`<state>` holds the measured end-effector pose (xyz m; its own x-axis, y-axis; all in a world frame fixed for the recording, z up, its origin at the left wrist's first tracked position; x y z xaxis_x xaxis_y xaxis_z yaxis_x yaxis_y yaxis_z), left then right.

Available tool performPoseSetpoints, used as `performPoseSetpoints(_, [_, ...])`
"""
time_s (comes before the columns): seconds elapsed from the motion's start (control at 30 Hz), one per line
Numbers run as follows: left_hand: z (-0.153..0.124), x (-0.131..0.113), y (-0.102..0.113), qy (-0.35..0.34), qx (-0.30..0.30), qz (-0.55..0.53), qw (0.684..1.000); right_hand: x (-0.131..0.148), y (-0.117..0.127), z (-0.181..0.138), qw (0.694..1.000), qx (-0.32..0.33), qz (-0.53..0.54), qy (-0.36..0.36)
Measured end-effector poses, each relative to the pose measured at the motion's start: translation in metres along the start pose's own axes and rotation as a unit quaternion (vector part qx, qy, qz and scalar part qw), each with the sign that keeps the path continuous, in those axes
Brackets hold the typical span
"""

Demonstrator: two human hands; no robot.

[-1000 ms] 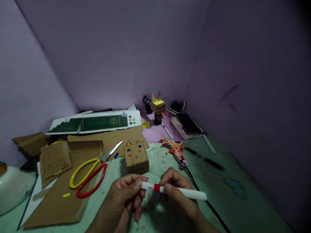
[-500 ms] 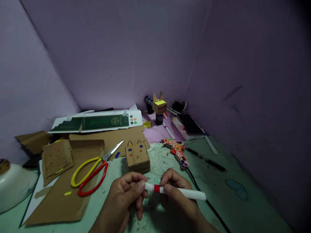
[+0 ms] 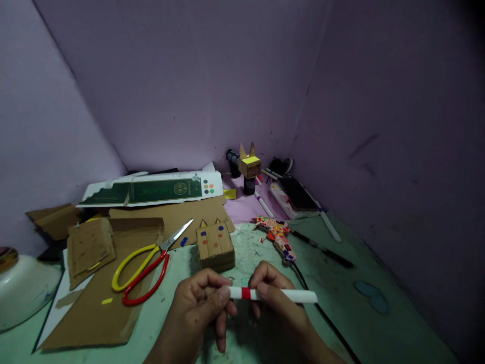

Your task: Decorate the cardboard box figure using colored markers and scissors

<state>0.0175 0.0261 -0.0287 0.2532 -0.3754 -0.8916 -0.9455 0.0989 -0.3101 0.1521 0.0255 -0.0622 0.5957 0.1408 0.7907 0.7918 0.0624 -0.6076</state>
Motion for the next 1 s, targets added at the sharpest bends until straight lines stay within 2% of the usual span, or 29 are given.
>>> performPoseSetpoints(0.17, [0.000, -0.004, 0.002, -0.020, -0.020, 0.003, 1.000, -0.001, 0.003, 0.000, 1.000, 0.000, -0.001, 0.006])
performPoseSetpoints(0.33, [0.004, -0.023, 0.022, -0.059, -0.077, 0.006, 0.995, 0.003, 0.005, 0.001, 0.997, -0.018, 0.058, 0.042])
performPoseSetpoints(0.47, [0.010, -0.023, 0.033, -0.006, -0.085, 0.046, 0.995, 0.000, 0.004, 0.004, 0.998, -0.017, 0.043, 0.041])
performPoseSetpoints(0.7, [0.008, -0.012, 0.019, 0.027, -0.018, 0.034, 0.999, 0.000, 0.005, 0.002, 0.999, -0.026, 0.016, 0.043])
performPoseSetpoints(1.0, [0.006, -0.004, 0.010, 0.042, 0.016, 0.011, 0.999, 0.001, 0.000, -0.003, 0.999, -0.019, -0.045, 0.020])
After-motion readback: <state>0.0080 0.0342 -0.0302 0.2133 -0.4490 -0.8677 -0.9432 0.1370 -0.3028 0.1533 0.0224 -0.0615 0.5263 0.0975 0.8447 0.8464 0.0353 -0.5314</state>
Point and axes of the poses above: each hand's wrist, its own z-axis towards the middle knuckle, its own y-axis out of the back of the hand, x = y × z, the point moved 6 cm from there along z, towards the middle knuckle, and after that the axes turned 1 degree about z, right-handed, at the moved point
